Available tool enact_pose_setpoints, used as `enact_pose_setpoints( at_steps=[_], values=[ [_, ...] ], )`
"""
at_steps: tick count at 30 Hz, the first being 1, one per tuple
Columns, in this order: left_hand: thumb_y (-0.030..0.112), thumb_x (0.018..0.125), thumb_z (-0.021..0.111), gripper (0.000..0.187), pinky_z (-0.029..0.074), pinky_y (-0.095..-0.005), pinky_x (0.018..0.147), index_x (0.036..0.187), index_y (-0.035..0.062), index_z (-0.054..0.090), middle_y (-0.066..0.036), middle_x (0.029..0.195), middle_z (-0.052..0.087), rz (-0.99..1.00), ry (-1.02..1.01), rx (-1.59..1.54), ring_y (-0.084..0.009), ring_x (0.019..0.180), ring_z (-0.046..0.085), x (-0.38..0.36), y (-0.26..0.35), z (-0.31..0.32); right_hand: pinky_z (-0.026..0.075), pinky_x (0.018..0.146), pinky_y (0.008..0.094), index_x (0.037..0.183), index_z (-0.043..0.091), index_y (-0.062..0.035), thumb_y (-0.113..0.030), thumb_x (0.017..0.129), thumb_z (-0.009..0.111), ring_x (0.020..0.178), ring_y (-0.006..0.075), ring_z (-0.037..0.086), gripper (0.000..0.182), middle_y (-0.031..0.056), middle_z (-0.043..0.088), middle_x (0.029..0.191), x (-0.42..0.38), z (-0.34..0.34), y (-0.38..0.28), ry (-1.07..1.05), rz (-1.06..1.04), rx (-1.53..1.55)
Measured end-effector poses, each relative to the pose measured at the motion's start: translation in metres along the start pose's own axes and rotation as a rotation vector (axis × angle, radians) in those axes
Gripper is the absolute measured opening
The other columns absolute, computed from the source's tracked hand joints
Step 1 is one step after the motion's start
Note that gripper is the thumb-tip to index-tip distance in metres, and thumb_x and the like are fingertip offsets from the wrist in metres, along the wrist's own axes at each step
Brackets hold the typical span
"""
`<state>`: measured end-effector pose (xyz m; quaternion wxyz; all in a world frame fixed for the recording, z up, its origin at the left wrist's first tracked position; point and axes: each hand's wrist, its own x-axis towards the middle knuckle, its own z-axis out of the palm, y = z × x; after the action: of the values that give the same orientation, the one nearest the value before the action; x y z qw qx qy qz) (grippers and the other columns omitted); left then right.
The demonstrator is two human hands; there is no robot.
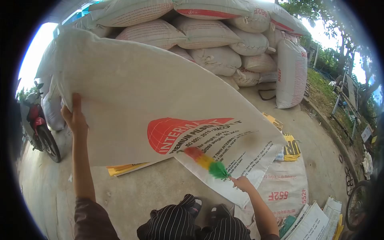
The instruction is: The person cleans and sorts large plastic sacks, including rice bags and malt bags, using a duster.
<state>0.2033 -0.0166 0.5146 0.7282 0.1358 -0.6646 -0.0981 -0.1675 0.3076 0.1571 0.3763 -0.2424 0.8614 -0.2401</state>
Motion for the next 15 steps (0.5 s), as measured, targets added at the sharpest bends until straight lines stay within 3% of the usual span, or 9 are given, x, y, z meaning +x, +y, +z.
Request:
enact_pose_setpoints(
  at_steps=[2, 3, 4, 5, 11, 15],
  values=[
    [0.026, 0.084, 0.060, 0.025, 0.029, -0.0186, 0.046, 0.072, 0.0056, 0.052, 0.004, 0.066, 0.048, -0.138, 0.259, -0.271, -0.0033, 0.053, 0.037, 0.008, -0.006, -0.030, 0.026, 0.031, 0.0266, 0.056, 0.049, -0.0060, -0.054, 0.076, 0.056, 0.031, 0.0107, 0.029, 0.053, -0.0010, 0.034, 0.041, 0.015, -0.019, -0.016, 0.039, 0.061, 0.208],
    [0.027, 0.085, 0.058, 0.024, 0.034, -0.0187, 0.049, 0.080, 0.0043, 0.052, 0.002, 0.071, 0.051, -0.211, 0.351, -0.253, -0.0044, 0.057, 0.042, 0.012, -0.003, -0.043, 0.024, 0.031, 0.0266, 0.058, 0.049, -0.0053, -0.055, 0.076, 0.056, 0.031, 0.0110, 0.026, 0.053, -0.0018, 0.033, 0.042, 0.020, -0.031, -0.019, 0.119, -0.005, 0.231],
    [0.027, 0.086, 0.057, 0.024, 0.039, -0.0189, 0.053, 0.087, 0.0030, 0.053, 0.000, 0.077, 0.053, -0.288, 0.441, -0.236, -0.0055, 0.060, 0.046, 0.014, -0.002, -0.059, 0.038, 0.037, 0.0323, 0.058, 0.055, 0.0001, -0.056, 0.074, 0.056, 0.037, 0.0193, 0.047, 0.058, 0.0074, 0.047, 0.047, 0.026, -0.045, -0.024, 0.236, -0.003, 0.169],
    [0.023, 0.086, 0.055, 0.025, 0.047, -0.0233, 0.068, 0.096, 0.0014, 0.052, -0.003, 0.086, 0.056, -0.205, 0.290, -0.097, -0.0115, 0.075, 0.056, 0.010, -0.057, -0.112, 0.039, 0.039, 0.0326, 0.063, 0.056, 0.0002, -0.054, 0.075, 0.056, 0.039, 0.0198, 0.048, 0.055, 0.0077, 0.049, 0.048, 0.036, -0.062, -0.020, 0.318, -0.025, 0.182],
    [0.022, 0.085, 0.055, 0.025, 0.048, -0.0256, 0.071, 0.098, 0.0010, 0.052, -0.004, 0.089, 0.056, -0.242, 0.087, -0.012, -0.0134, 0.080, 0.056, -0.051, -0.106, -0.182, 0.039, 0.039, 0.0327, 0.069, 0.058, -0.0001, -0.051, 0.077, 0.054, 0.040, 0.0196, 0.049, 0.051, 0.0072, 0.050, 0.049, 0.042, -0.066, 0.005, 0.451, 0.004, 0.292],
    [0.020, 0.084, 0.055, 0.025, 0.048, -0.0275, 0.074, 0.099, 0.0007, 0.052, -0.005, 0.092, 0.057, -0.287, -0.105, 0.002, -0.0149, 0.084, 0.057, -0.101, -0.138, -0.169, 0.038, 0.038, 0.0325, 0.070, 0.057, -0.0005, -0.050, 0.078, 0.053, 0.040, 0.0189, 0.047, 0.050, 0.0065, 0.049, 0.049, 0.023, -0.064, 0.050, 0.545, 0.094, 0.407]
  ],
)
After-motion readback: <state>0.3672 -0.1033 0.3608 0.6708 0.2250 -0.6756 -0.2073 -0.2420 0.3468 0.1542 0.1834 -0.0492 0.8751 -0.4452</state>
